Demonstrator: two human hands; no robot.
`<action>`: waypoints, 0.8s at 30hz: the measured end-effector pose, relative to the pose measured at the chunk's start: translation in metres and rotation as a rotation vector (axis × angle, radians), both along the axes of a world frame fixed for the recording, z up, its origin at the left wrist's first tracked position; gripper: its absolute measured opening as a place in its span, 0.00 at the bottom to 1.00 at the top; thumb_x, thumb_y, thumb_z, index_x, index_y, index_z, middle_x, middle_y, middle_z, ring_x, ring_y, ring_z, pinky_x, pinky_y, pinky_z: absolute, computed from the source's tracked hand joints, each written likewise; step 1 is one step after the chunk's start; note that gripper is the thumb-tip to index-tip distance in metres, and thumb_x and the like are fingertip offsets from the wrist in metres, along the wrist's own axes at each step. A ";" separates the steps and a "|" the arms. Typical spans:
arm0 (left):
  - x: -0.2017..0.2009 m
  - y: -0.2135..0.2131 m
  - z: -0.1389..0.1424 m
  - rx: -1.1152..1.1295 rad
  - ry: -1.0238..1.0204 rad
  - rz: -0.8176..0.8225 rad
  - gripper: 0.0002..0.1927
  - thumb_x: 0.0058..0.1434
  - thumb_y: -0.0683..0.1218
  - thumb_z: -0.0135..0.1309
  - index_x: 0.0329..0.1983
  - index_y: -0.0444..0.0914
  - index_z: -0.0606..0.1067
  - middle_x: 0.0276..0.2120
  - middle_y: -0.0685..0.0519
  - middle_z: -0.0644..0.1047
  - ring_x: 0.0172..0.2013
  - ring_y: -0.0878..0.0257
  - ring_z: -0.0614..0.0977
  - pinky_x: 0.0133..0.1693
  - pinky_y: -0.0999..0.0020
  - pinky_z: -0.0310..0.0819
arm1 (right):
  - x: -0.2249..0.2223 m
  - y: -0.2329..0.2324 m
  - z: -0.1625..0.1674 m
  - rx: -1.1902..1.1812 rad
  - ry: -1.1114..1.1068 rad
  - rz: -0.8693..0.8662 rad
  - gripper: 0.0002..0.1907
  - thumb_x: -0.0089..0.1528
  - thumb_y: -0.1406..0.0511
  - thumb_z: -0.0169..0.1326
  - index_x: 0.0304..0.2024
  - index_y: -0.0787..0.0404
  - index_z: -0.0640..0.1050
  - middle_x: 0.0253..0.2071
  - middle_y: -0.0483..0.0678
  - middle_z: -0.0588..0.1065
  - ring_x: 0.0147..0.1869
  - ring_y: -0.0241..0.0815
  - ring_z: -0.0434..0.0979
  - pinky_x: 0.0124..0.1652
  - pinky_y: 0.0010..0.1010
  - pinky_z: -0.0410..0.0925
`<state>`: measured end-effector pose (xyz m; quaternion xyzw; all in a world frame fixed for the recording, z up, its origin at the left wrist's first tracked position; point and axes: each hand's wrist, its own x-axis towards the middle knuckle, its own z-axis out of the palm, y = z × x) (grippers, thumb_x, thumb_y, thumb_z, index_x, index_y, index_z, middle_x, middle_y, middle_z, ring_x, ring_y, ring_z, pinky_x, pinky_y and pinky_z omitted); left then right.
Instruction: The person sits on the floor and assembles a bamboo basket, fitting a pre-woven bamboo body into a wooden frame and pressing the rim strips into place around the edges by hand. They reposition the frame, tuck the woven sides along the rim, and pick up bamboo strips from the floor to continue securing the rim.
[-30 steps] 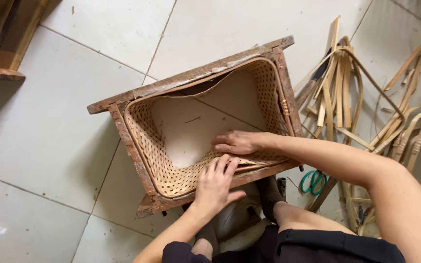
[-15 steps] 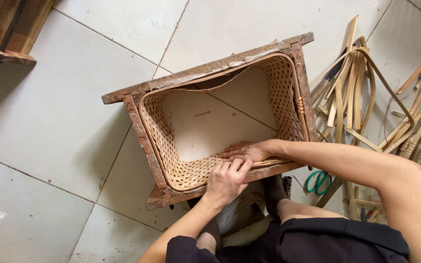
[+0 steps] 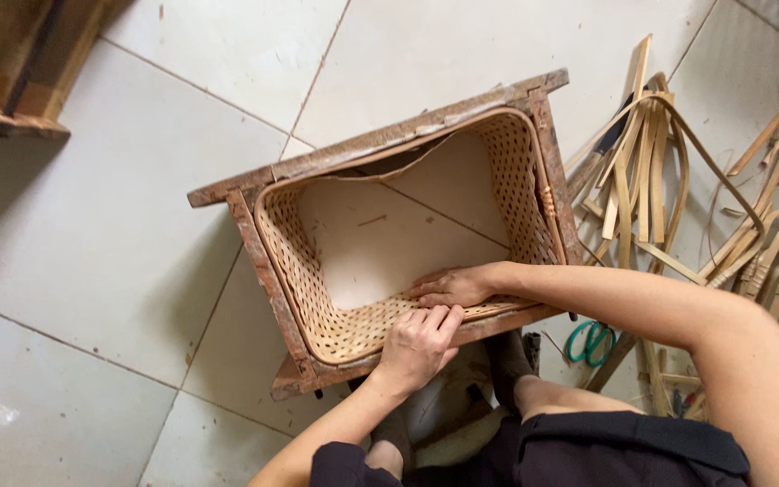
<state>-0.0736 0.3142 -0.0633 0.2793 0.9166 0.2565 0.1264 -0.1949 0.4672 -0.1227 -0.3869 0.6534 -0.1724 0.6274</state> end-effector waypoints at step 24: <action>-0.248 -0.062 -0.074 -0.310 0.651 0.137 0.15 0.70 0.55 0.64 0.48 0.44 0.73 0.34 0.59 0.78 0.29 0.69 0.79 0.29 0.74 0.74 | -0.174 -0.050 0.035 0.036 0.146 -0.424 0.23 0.69 0.53 0.44 0.60 0.56 0.76 0.61 0.52 0.77 0.62 0.47 0.78 0.64 0.39 0.69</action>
